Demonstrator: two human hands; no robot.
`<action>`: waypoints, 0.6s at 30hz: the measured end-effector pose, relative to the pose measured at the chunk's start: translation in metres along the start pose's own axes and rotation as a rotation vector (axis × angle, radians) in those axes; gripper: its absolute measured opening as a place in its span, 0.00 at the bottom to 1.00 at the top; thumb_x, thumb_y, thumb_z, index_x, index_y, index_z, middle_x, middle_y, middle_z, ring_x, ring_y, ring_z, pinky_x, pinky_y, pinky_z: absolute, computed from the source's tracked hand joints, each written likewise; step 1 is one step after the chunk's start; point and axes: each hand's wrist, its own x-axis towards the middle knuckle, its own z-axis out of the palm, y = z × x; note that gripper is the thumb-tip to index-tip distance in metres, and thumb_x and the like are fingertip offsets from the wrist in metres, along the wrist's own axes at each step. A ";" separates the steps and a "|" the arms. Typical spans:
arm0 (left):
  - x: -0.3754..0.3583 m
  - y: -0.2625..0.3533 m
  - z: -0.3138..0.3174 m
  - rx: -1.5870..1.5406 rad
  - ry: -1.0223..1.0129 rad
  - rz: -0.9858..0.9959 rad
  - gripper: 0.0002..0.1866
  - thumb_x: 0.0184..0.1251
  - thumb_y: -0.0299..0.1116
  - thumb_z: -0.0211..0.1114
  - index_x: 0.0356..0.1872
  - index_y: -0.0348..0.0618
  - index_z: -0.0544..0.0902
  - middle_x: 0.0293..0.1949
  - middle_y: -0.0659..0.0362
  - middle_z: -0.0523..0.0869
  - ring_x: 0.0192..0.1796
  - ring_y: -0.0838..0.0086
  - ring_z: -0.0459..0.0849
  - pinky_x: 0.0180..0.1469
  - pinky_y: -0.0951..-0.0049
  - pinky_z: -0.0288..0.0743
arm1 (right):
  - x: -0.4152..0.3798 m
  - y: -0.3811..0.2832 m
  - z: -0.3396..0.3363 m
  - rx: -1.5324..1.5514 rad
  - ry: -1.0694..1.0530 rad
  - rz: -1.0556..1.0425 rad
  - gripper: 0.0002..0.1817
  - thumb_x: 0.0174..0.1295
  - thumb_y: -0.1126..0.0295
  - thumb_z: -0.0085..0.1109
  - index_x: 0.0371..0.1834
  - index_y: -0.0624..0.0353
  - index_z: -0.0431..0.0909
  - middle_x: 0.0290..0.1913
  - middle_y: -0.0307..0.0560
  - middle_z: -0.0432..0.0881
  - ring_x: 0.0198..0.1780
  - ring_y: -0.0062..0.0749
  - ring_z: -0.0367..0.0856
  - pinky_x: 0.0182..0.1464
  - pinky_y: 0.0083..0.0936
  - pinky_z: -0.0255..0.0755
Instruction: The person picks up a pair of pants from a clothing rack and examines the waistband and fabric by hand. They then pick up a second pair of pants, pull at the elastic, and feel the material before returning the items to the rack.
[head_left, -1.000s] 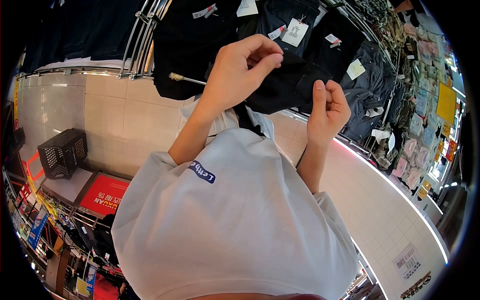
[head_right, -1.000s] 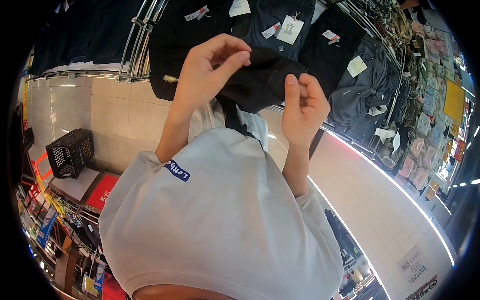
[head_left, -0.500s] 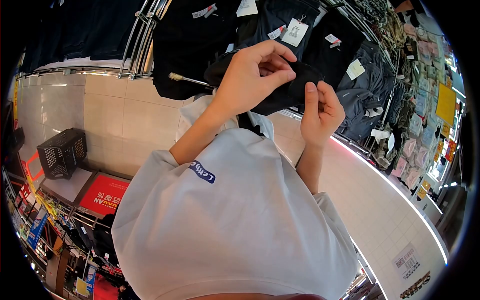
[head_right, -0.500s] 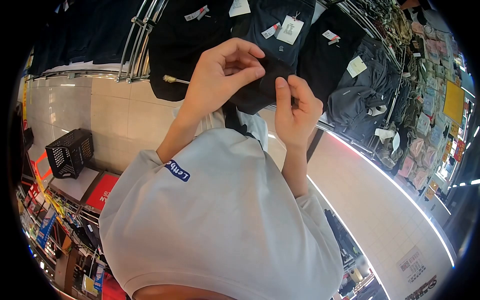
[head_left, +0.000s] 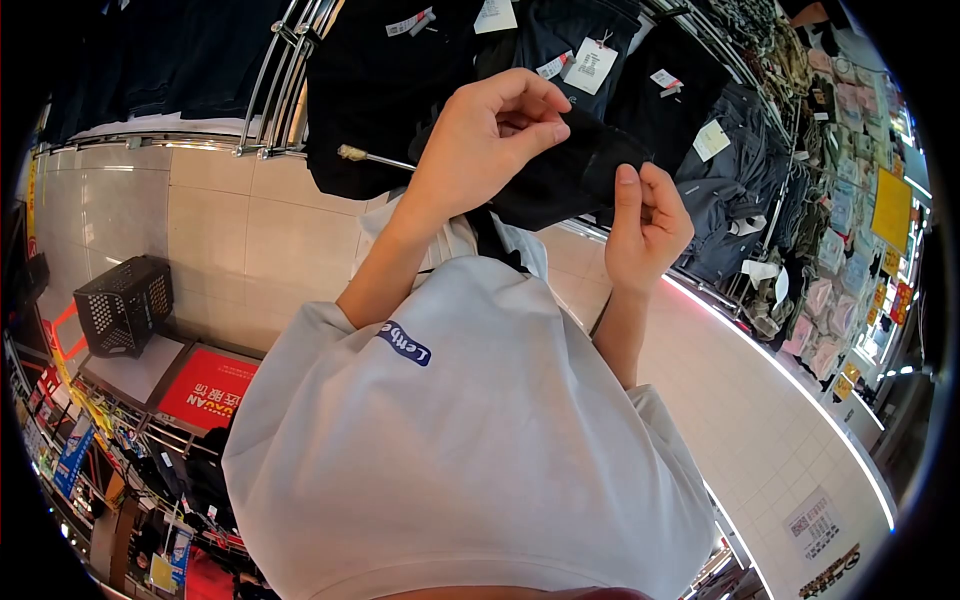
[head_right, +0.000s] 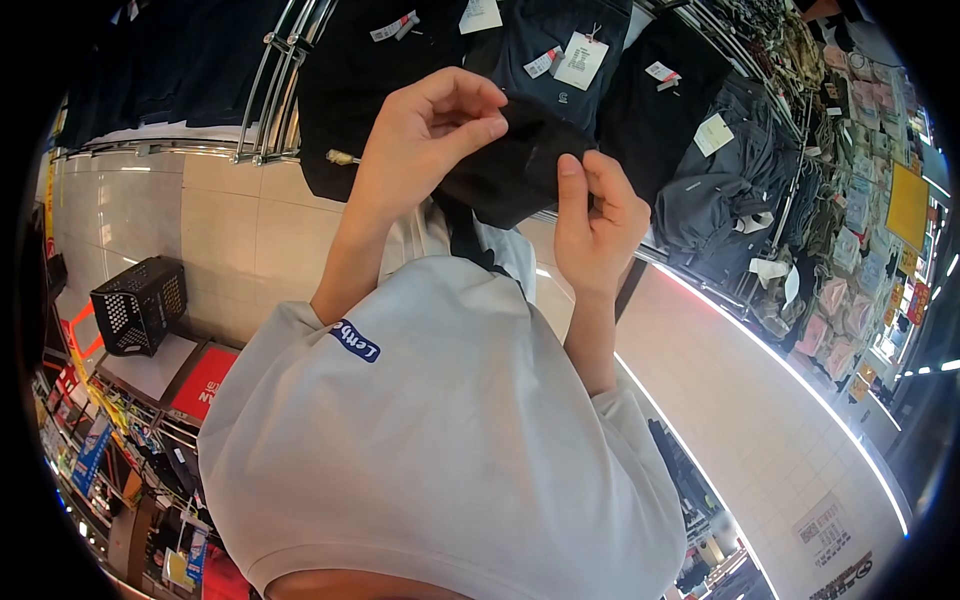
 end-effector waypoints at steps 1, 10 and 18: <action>0.000 -0.001 -0.001 -0.002 0.001 0.007 0.09 0.64 0.25 0.71 0.43 0.39 0.83 0.37 0.63 0.87 0.41 0.83 0.84 0.48 0.83 0.76 | 0.000 0.000 0.000 -0.003 0.005 0.001 0.07 0.66 0.75 0.65 0.38 0.70 0.79 0.21 0.32 0.74 0.26 0.08 0.63 0.28 0.10 0.54; -0.001 0.000 -0.004 0.023 0.050 0.035 0.08 0.64 0.25 0.71 0.42 0.39 0.83 0.36 0.63 0.87 0.40 0.82 0.84 0.47 0.83 0.77 | -0.001 0.002 -0.001 0.002 0.011 -0.010 0.08 0.66 0.75 0.65 0.38 0.71 0.79 0.21 0.32 0.75 0.26 0.08 0.63 0.28 0.10 0.55; 0.001 -0.003 -0.003 0.070 0.147 0.101 0.07 0.66 0.28 0.70 0.41 0.38 0.84 0.35 0.62 0.87 0.38 0.82 0.84 0.45 0.83 0.76 | 0.000 0.001 -0.001 0.012 0.003 -0.014 0.08 0.66 0.76 0.65 0.38 0.71 0.79 0.22 0.32 0.75 0.27 0.08 0.63 0.28 0.10 0.55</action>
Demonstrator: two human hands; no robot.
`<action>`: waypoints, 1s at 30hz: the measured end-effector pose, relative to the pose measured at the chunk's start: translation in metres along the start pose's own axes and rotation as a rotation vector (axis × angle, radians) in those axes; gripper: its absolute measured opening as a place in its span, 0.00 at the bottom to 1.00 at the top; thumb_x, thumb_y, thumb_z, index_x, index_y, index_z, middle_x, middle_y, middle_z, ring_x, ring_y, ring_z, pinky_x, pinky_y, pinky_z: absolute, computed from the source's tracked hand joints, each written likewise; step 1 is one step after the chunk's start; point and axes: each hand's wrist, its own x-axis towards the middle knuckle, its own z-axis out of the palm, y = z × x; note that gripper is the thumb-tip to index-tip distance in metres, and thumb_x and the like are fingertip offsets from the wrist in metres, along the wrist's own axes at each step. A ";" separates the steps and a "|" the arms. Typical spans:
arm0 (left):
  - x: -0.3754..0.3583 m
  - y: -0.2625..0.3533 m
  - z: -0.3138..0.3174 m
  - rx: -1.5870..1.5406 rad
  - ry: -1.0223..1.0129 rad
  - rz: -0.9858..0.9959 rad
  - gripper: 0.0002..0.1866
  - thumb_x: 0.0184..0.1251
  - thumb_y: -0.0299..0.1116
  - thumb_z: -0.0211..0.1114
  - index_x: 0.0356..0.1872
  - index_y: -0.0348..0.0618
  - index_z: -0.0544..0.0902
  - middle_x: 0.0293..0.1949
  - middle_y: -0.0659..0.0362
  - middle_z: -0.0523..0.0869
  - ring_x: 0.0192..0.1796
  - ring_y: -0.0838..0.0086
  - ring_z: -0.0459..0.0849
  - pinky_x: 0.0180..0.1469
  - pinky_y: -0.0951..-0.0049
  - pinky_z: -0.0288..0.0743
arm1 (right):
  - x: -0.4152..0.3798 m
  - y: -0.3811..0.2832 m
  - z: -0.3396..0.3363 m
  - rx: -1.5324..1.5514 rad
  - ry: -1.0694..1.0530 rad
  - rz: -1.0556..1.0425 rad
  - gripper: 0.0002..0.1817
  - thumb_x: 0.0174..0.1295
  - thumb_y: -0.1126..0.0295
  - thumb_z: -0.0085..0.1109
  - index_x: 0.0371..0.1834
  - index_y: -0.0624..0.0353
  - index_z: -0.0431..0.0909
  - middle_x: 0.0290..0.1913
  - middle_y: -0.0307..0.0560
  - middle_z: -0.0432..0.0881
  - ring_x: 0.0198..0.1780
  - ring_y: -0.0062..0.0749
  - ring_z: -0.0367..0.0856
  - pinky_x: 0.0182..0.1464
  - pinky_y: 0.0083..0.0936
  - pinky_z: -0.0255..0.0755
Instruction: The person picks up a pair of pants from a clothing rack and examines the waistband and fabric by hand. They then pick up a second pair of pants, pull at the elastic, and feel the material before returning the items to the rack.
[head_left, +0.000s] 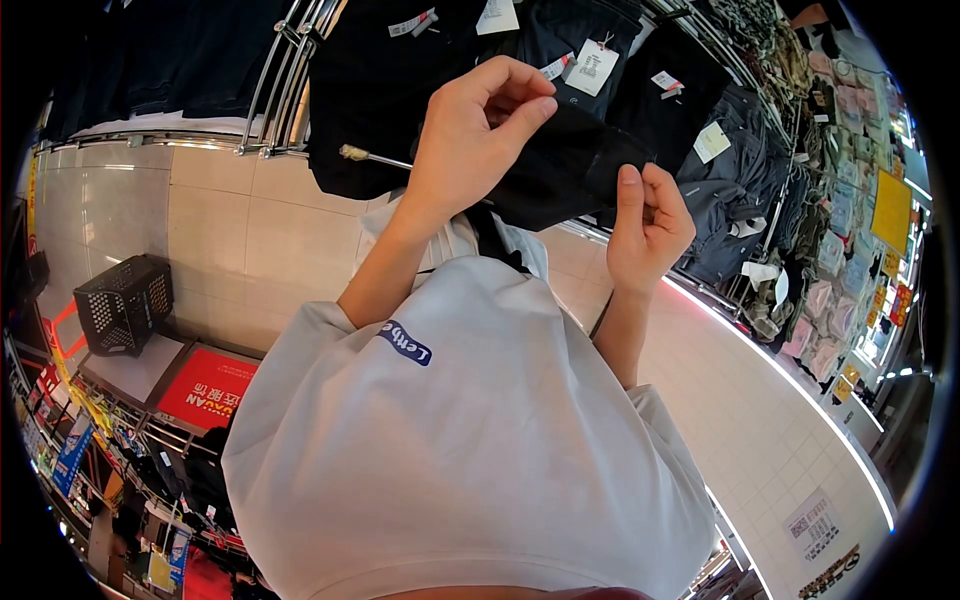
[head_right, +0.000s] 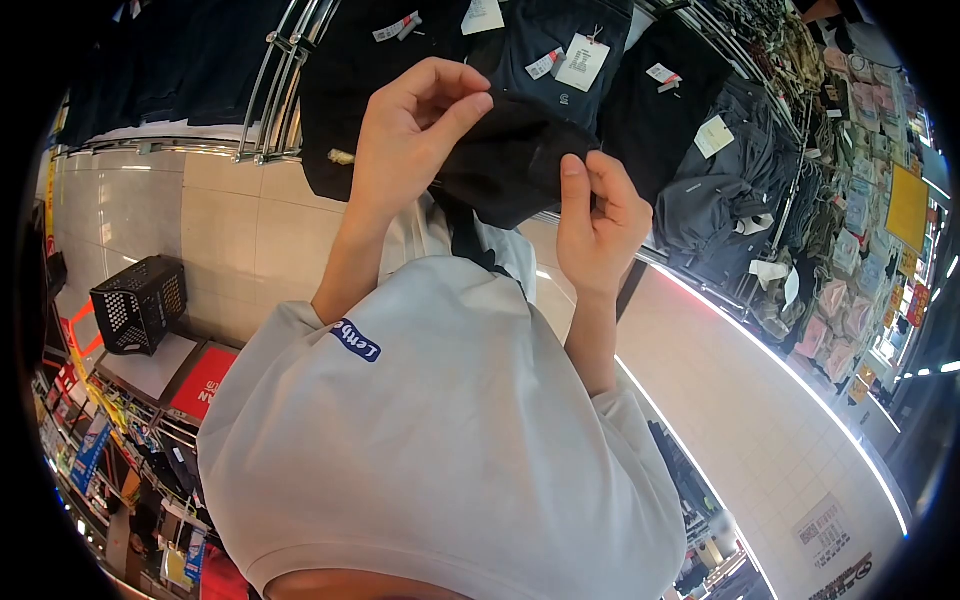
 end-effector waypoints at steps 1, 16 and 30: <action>0.000 0.001 0.000 0.006 0.005 -0.005 0.07 0.66 0.28 0.69 0.42 0.39 0.84 0.36 0.63 0.87 0.40 0.83 0.84 0.46 0.84 0.76 | 0.000 -0.001 0.000 0.004 -0.004 0.003 0.08 0.66 0.76 0.65 0.38 0.71 0.79 0.22 0.32 0.75 0.27 0.08 0.63 0.28 0.10 0.54; -0.007 0.013 0.020 -0.128 -0.188 -0.138 0.14 0.61 0.26 0.73 0.48 0.40 0.83 0.37 0.59 0.89 0.41 0.80 0.87 0.48 0.82 0.78 | -0.001 -0.002 0.004 0.014 -0.026 -0.046 0.06 0.67 0.75 0.64 0.38 0.68 0.80 0.24 0.27 0.75 0.26 0.05 0.63 0.27 0.07 0.53; -0.006 0.005 0.019 -0.208 -0.136 -0.102 0.10 0.64 0.25 0.71 0.44 0.39 0.83 0.39 0.61 0.87 0.42 0.81 0.85 0.49 0.82 0.77 | 0.000 -0.003 0.000 0.024 -0.039 0.006 0.06 0.66 0.76 0.65 0.38 0.70 0.79 0.23 0.33 0.79 0.27 0.08 0.68 0.29 0.08 0.60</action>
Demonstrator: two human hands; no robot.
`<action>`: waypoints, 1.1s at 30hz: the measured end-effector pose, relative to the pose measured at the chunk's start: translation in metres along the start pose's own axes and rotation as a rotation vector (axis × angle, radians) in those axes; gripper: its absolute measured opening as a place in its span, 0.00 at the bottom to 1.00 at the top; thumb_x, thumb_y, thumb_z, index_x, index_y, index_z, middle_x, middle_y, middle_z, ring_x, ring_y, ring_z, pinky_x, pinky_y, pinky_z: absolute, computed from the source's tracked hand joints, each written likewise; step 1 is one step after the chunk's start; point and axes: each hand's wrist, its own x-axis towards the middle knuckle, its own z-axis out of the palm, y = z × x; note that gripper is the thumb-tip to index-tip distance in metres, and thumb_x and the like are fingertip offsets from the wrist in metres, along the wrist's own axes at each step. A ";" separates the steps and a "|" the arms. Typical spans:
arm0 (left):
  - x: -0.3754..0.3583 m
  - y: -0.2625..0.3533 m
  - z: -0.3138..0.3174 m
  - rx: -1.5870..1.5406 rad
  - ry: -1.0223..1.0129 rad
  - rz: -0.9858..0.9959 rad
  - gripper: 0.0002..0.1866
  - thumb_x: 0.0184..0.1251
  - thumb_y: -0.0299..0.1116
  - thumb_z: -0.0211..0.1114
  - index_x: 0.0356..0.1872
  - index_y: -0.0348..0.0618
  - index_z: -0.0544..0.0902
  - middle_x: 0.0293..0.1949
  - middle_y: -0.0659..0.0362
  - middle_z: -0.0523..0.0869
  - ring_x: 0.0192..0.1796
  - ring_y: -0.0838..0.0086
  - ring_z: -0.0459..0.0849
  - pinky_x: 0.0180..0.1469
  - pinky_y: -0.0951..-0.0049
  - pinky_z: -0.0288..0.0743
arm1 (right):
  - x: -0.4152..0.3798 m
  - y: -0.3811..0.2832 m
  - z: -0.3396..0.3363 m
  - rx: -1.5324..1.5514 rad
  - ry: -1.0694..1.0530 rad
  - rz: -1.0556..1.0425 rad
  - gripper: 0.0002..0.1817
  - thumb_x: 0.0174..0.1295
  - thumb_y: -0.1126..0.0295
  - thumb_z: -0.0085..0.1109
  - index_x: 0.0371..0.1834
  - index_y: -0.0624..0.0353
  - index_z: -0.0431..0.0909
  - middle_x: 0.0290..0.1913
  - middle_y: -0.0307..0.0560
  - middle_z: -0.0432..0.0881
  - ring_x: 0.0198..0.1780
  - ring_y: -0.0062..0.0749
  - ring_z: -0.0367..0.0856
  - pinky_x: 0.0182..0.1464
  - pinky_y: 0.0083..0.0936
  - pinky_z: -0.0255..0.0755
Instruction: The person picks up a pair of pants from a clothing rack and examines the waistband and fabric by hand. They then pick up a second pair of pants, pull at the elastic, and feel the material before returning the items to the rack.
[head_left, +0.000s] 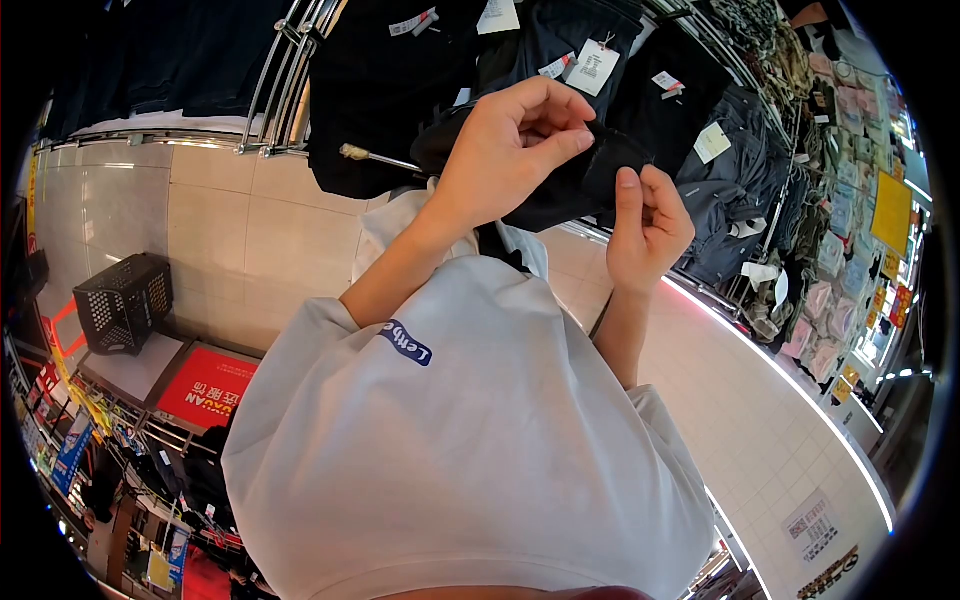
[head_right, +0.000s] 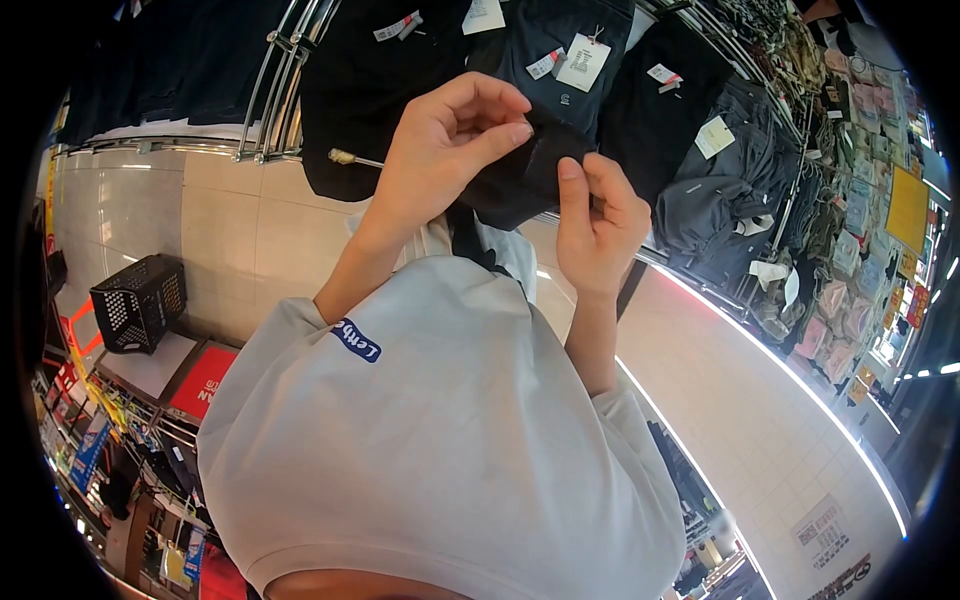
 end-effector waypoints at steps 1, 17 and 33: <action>0.000 0.000 0.000 -0.005 0.001 -0.001 0.09 0.64 0.25 0.71 0.44 0.39 0.83 0.39 0.61 0.87 0.42 0.81 0.85 0.49 0.82 0.77 | 0.000 0.001 0.000 0.008 0.001 0.001 0.06 0.66 0.76 0.65 0.38 0.70 0.79 0.23 0.33 0.78 0.27 0.08 0.67 0.29 0.08 0.59; 0.001 -0.001 -0.005 0.010 0.031 0.036 0.06 0.65 0.25 0.69 0.41 0.39 0.84 0.36 0.62 0.87 0.39 0.82 0.84 0.45 0.82 0.78 | -0.001 0.003 0.000 0.002 0.040 -0.011 0.06 0.66 0.76 0.65 0.37 0.70 0.79 0.21 0.30 0.73 0.25 0.07 0.62 0.27 0.09 0.52; 0.000 0.006 -0.004 0.001 -0.085 -0.132 0.16 0.62 0.28 0.73 0.50 0.40 0.82 0.36 0.60 0.88 0.40 0.81 0.85 0.46 0.82 0.76 | 0.001 -0.003 -0.007 -0.085 -0.154 -0.111 0.04 0.61 0.81 0.65 0.33 0.69 0.79 0.25 0.39 0.77 0.26 0.16 0.70 0.27 0.13 0.60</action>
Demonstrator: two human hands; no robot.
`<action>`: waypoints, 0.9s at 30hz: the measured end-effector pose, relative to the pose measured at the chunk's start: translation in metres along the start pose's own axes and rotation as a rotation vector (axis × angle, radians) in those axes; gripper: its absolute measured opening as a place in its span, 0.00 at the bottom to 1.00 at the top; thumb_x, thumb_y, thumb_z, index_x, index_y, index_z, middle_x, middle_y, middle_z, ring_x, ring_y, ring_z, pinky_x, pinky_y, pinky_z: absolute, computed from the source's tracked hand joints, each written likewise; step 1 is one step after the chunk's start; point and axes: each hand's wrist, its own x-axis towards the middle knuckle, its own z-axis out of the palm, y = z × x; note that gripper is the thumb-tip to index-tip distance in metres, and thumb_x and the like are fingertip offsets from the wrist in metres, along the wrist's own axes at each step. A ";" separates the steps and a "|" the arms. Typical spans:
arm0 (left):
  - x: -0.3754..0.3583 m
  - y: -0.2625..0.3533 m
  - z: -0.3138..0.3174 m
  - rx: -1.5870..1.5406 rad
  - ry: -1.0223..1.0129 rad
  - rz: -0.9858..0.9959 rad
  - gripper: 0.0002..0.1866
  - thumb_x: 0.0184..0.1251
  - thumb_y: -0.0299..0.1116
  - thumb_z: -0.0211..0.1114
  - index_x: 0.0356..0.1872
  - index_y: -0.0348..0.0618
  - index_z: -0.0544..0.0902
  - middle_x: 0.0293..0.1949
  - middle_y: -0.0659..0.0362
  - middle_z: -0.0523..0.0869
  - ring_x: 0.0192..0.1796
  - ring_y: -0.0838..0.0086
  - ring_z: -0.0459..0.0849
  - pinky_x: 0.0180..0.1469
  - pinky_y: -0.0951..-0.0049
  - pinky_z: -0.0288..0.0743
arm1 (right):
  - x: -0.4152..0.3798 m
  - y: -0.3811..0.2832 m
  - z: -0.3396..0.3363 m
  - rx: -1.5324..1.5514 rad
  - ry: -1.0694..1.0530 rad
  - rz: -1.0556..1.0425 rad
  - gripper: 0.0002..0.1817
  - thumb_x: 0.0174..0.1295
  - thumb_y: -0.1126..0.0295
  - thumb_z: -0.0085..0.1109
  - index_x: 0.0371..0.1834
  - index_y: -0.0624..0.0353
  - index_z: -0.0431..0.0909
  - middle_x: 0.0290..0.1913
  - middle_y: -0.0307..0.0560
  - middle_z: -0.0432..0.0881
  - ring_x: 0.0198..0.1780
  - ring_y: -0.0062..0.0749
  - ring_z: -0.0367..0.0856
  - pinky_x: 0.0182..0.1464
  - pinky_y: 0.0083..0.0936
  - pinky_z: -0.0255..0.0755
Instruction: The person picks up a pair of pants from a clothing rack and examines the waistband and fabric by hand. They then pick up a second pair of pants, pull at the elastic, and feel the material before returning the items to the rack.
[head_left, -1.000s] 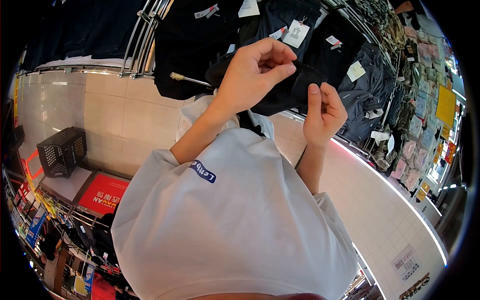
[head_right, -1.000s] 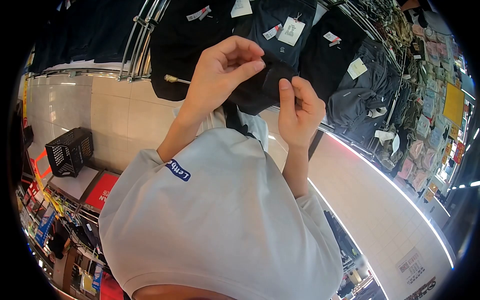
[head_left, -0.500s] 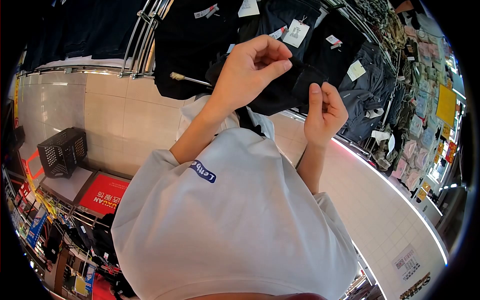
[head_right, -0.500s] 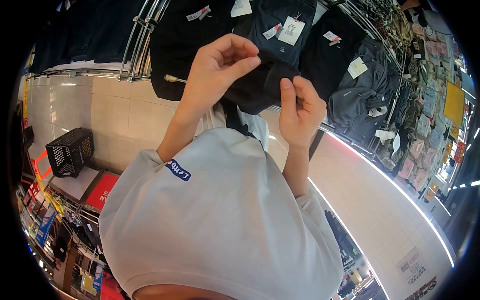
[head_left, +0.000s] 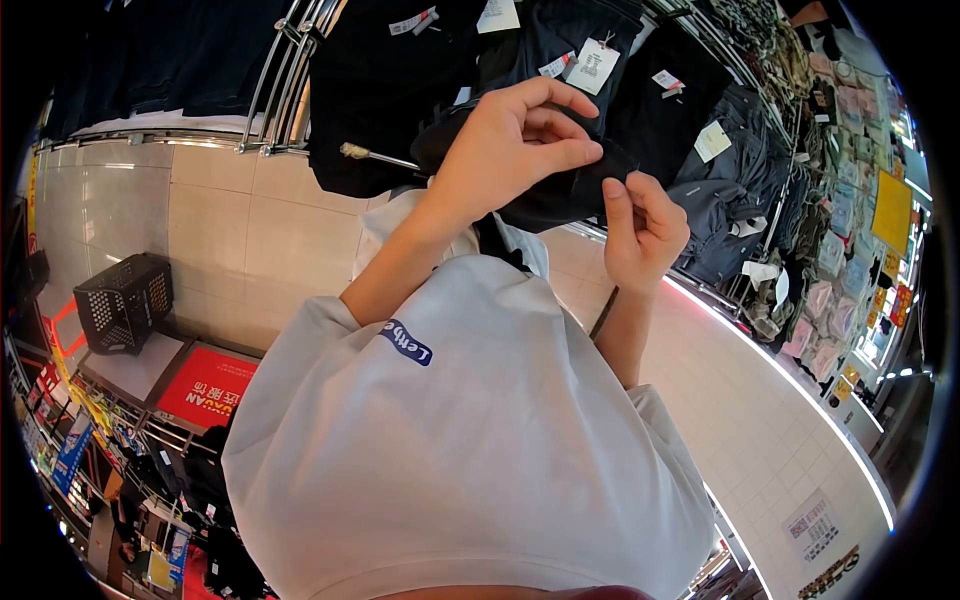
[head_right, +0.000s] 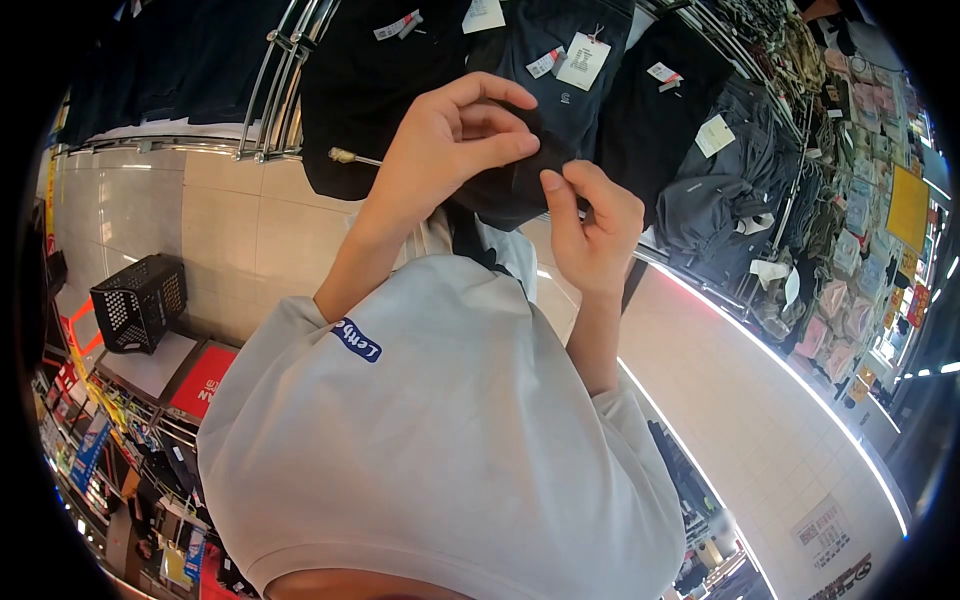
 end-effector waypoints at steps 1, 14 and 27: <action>0.000 -0.001 0.000 -0.034 0.006 -0.007 0.16 0.61 0.28 0.73 0.50 0.39 0.82 0.36 0.60 0.88 0.40 0.81 0.86 0.45 0.82 0.76 | 0.000 0.002 -0.001 -0.001 -0.014 -0.017 0.04 0.62 0.81 0.65 0.34 0.69 0.78 0.26 0.40 0.78 0.26 0.16 0.70 0.27 0.13 0.60; 0.003 -0.002 -0.011 -0.118 0.011 -0.025 0.12 0.62 0.26 0.72 0.45 0.38 0.82 0.35 0.60 0.88 0.36 0.81 0.84 0.39 0.82 0.76 | -0.003 0.014 0.002 0.294 0.029 0.064 0.06 0.68 0.81 0.57 0.43 0.74 0.80 0.55 0.51 0.82 0.46 0.20 0.77 0.50 0.14 0.69; 0.003 -0.002 -0.030 -0.075 -0.086 0.003 0.08 0.70 0.33 0.66 0.41 0.39 0.84 0.32 0.61 0.87 0.34 0.83 0.82 0.37 0.83 0.74 | 0.000 0.019 0.003 0.370 0.036 0.049 0.05 0.67 0.79 0.59 0.40 0.73 0.79 0.61 0.56 0.79 0.50 0.23 0.78 0.53 0.18 0.69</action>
